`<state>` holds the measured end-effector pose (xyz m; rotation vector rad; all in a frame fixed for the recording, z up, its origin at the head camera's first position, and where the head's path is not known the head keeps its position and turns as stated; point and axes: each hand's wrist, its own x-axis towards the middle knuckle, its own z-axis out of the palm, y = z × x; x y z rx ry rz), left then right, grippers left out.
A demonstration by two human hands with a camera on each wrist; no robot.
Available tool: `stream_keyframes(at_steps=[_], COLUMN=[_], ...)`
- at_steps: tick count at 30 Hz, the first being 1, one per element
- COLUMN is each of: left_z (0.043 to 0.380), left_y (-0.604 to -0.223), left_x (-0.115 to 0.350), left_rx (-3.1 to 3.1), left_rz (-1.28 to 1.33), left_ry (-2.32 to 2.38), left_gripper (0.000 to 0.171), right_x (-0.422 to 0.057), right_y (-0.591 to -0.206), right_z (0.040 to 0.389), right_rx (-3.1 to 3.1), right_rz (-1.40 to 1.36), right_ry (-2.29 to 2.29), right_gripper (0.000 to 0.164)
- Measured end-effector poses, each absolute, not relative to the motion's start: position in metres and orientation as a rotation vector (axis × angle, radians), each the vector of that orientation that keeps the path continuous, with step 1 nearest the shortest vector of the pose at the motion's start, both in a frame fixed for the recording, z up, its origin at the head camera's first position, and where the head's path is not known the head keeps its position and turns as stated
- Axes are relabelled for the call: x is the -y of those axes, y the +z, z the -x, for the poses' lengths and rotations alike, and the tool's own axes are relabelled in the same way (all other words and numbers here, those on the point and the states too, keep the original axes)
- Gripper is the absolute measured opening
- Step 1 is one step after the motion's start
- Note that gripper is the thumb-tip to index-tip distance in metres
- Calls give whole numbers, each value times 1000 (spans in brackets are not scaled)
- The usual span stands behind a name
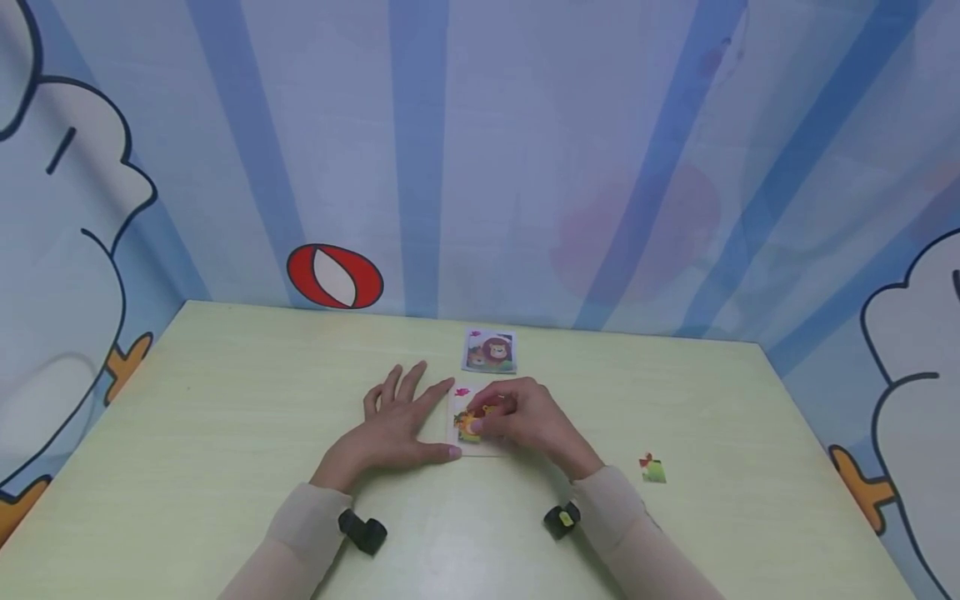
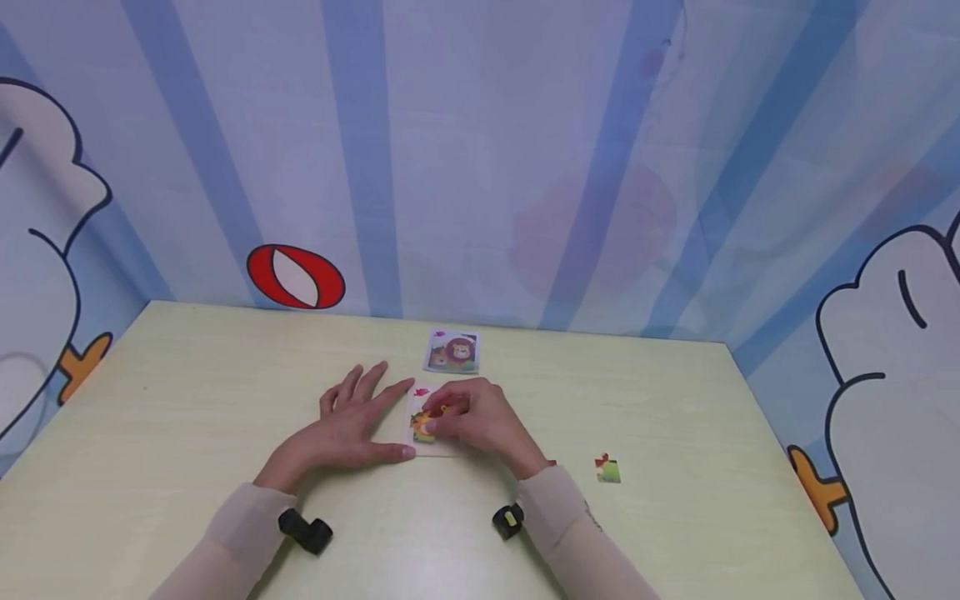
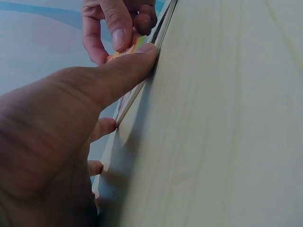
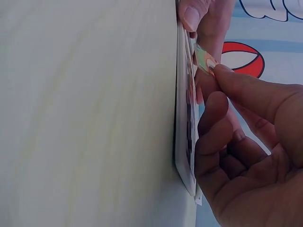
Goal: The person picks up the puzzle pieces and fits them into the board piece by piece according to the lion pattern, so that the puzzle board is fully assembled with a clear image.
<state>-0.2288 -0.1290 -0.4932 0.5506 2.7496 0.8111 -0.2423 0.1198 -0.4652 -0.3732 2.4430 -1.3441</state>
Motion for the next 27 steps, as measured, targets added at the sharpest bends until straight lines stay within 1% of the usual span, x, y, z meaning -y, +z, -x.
stream_keyframes(at_steps=[10,18,27], left_z=[229,231,228], left_y=[-494,-495,-486], left_x=[128,127,127], left_rx=[-2744,-2741,-2732], left_rz=[-538,-524,-525], left_ry=[807,800,777], left_gripper=[101,102,101], right_x=[-116,-113,-108], right_y=[-466,-468,-464], right_z=[240,240,237], right_rx=[-2454,-2473,-2575], right_rz=[440,444,497], right_ry=[-1312,-1283,-1171], right_gripper=[11,11,11])
